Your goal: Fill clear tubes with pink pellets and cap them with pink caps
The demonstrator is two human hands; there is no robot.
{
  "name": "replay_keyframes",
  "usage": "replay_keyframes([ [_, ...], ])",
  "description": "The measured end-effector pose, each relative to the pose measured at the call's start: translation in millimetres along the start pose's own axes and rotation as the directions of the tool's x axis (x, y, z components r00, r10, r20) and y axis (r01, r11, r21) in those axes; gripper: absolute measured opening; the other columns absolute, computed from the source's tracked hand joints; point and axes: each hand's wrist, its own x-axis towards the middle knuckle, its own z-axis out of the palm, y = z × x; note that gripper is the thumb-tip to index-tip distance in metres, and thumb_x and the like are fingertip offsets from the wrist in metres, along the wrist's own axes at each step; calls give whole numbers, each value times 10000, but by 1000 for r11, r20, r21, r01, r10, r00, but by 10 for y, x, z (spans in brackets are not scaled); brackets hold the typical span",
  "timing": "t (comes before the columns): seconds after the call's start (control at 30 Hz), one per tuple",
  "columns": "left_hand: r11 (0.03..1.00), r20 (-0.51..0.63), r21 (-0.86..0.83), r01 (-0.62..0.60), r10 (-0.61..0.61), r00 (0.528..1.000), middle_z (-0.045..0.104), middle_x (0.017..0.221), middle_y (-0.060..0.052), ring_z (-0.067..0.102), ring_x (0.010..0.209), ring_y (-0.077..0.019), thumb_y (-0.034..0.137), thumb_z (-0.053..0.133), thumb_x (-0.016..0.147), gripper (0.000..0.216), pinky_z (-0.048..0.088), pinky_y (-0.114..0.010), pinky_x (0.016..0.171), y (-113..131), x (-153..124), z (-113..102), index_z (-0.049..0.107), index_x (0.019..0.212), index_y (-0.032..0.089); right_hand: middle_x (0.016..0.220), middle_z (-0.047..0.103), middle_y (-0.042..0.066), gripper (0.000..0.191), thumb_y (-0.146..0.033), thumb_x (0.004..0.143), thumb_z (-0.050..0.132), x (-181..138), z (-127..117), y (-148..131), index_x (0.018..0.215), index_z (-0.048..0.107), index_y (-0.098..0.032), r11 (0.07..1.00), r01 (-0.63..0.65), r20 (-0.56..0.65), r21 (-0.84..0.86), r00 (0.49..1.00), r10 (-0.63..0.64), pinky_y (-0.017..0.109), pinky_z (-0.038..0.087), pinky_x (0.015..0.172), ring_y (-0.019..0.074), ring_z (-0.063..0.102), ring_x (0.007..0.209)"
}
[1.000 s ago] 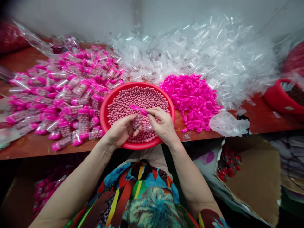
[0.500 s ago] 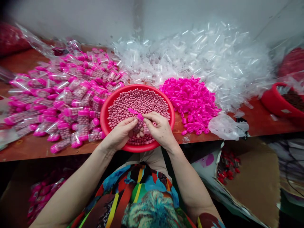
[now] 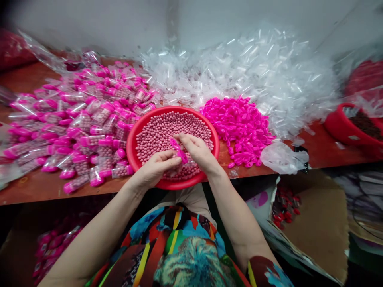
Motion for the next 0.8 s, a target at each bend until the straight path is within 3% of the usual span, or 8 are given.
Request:
replay_keyframes([
  [0.1, 997, -5, -49, 55, -55, 998, 573, 632, -8, 457, 502, -67, 358, 740, 798, 255, 303, -199, 462, 34, -7, -18, 627, 761, 132, 769, 680, 23, 447, -593, 839, 651, 130, 46, 15, 954, 755, -174, 983, -102, 64, 152, 994, 94, 284, 558, 692, 150, 635, 741],
  [0.2, 988, -84, -148, 37, -50, 995, 574, 643, -5, 480, 520, -72, 342, 760, 770, 240, 302, -190, 449, 53, 6, -14, 636, 768, 137, 777, 658, 2, 375, -543, 785, 732, 87, 54, 70, 947, 745, -205, 984, 9, -94, 178, 996, 8, 251, 531, 647, 130, 614, 711],
  [0.3, 986, -73, -156, 53, -65, 995, 604, 685, -14, 482, 522, -61, 375, 755, 785, 264, 332, -188, 470, 52, 25, 11, 659, 801, 130, 793, 640, -8, 315, -510, 826, 700, 9, 33, 119, 990, 723, -242, 984, 100, -279, 145, 959, -57, 236, 509, 620, 121, 603, 701],
  [0.37, 988, -58, -149, 51, -60, 997, 630, 734, -27, 518, 562, -69, 384, 752, 792, 272, 369, -194, 505, 41, 34, 21, 672, 831, 127, 786, 631, -12, 293, -497, 834, 689, 13, 57, 120, 981, 708, -244, 982, 112, -334, 152, 941, -55, 232, 504, 614, 116, 592, 687],
  [0.63, 994, -27, -90, 69, -72, 997, 599, 659, -7, 475, 532, -56, 311, 814, 728, 250, 311, -202, 501, 6, 10, -34, 662, 782, 120, 844, 675, 9, 270, -450, 850, 675, 103, 345, 80, 980, 654, -215, 969, 61, -223, 239, 975, -6, 256, 545, 670, 129, 626, 743],
  [0.8, 985, -106, -162, 57, -75, 992, 577, 636, 1, 495, 546, -73, 350, 831, 706, 276, 316, -202, 488, 32, 34, -46, 676, 761, 129, 982, 714, 30, 225, -404, 895, 651, -67, 209, 89, 1044, 652, -235, 983, 185, -267, 8, 947, -176, 331, 571, 853, 164, 679, 907],
])
